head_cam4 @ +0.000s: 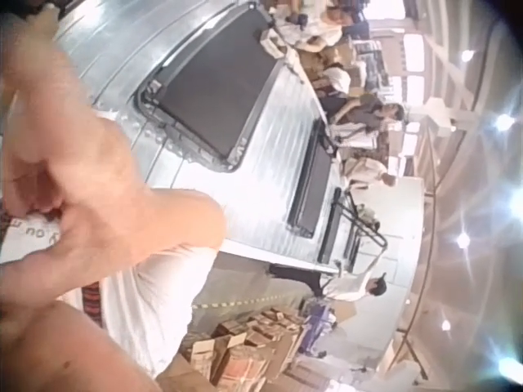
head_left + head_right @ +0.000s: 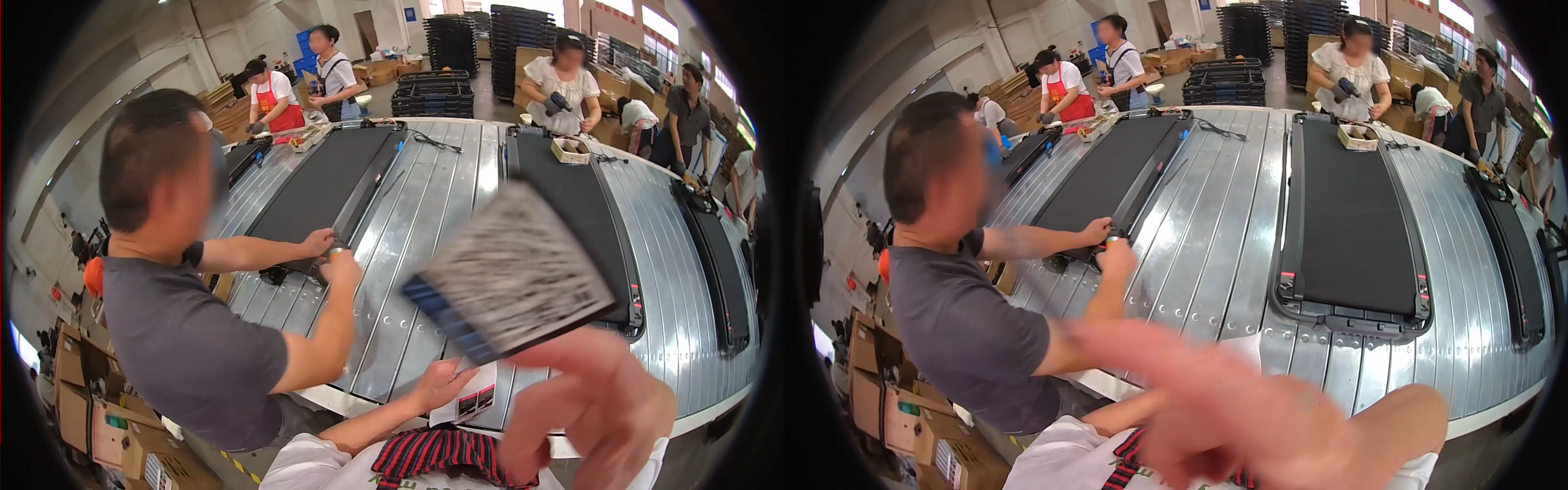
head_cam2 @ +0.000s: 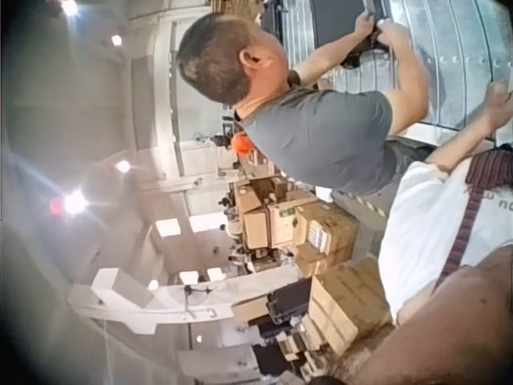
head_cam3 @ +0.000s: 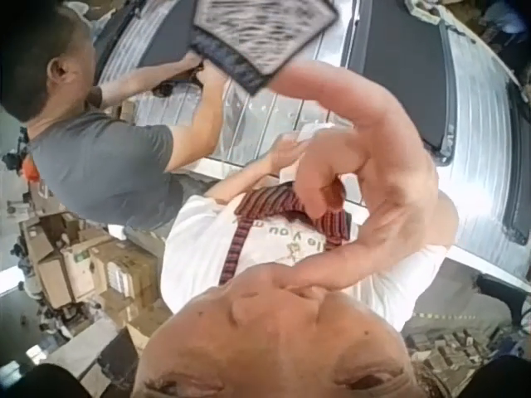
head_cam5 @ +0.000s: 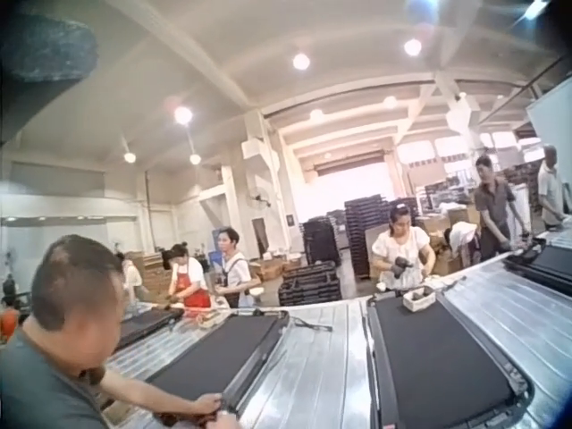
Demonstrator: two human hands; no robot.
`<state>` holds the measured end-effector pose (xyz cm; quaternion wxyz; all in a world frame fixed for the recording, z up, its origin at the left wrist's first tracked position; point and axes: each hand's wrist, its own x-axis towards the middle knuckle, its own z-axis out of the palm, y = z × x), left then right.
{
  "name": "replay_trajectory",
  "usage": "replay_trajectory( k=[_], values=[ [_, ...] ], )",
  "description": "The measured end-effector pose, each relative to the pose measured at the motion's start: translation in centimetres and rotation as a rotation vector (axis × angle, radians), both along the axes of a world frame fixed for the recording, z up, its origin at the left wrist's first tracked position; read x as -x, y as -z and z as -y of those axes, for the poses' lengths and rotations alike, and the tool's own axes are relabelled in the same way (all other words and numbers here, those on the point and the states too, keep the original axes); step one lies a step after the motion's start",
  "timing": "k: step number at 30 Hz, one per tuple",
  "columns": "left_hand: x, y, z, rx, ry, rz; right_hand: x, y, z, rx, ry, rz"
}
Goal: Peel and apply warning and QR labels onto treadmills as they move along a factory assembly line.
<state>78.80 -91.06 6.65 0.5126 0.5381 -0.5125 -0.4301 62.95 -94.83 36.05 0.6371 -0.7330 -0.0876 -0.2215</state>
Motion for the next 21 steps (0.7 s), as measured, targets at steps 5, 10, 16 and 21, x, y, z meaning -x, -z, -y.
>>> replay_trajectory(
  k=[5,10,16,21],
  values=[
    [-4.9,-0.8,0.0,0.034,-0.13,0.432,-0.4,8.8,6.2,-0.272,0.451,-0.131],
    [-10.2,-1.3,0.5,-0.043,0.085,0.621,1.2,17.4,14.0,-0.424,0.889,-0.312],
    [-11.0,-3.2,5.9,-0.194,0.442,0.787,1.9,28.7,21.7,-0.664,0.922,-0.503],
    [-8.7,0.2,11.7,-0.066,0.518,1.044,-0.9,34.4,25.8,-0.702,0.921,-0.622]
  ],
)
